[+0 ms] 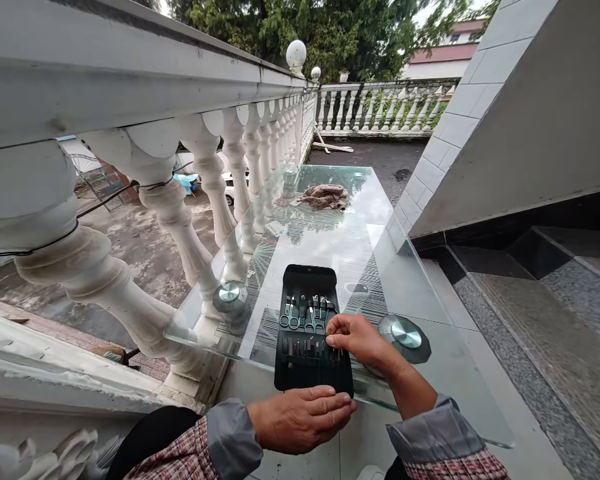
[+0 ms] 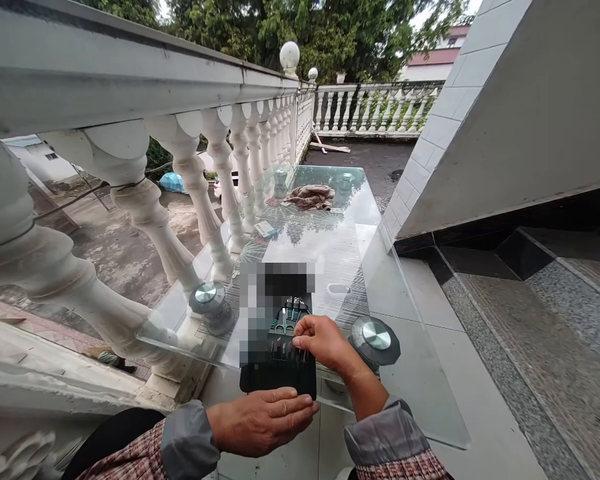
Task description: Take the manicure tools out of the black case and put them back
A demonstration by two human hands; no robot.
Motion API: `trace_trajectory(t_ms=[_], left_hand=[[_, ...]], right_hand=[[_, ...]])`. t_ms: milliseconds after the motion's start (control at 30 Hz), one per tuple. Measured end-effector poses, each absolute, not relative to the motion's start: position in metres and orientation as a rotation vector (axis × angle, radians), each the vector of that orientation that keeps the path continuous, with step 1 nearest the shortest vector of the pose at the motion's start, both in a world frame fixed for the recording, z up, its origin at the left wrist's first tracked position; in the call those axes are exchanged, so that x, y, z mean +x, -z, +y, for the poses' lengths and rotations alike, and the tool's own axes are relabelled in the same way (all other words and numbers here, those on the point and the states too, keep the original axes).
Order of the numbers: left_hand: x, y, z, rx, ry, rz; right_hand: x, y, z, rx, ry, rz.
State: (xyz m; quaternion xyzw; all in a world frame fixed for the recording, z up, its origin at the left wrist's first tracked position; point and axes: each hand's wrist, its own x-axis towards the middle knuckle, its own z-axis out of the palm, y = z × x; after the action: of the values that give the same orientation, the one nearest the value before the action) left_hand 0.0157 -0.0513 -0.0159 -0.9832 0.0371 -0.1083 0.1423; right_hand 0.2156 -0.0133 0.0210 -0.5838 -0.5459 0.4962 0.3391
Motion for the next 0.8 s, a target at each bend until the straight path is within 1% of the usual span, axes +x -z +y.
trace_trajectory(t_ms=[233,433,500,667,800], left_hand=[[0.016,0.011,-0.052,-2.856,0.321,0.109],[0.015,0.010,-0.053,-2.839,0.342,0.092],[0.015,0.011,-0.052,-2.828,0.361,0.089],[0.015,0.013,-0.052,-2.834,0.364,0.078],[0.015,0.011,-0.052,-2.849,0.337,0.083]], right_hand=[[0.220,-0.025,-0.004,-1.431,-1.233,-1.212],[0.254,-0.026,-0.004,-1.444,-1.028,-0.966],[0.268,-0.025,-0.006,-1.458,-1.021,-0.918],[0.285,-0.009,-0.009,-1.672,-1.082,-1.004],[0.286,0.000,-0.008,-1.902,-0.959,-1.187]])
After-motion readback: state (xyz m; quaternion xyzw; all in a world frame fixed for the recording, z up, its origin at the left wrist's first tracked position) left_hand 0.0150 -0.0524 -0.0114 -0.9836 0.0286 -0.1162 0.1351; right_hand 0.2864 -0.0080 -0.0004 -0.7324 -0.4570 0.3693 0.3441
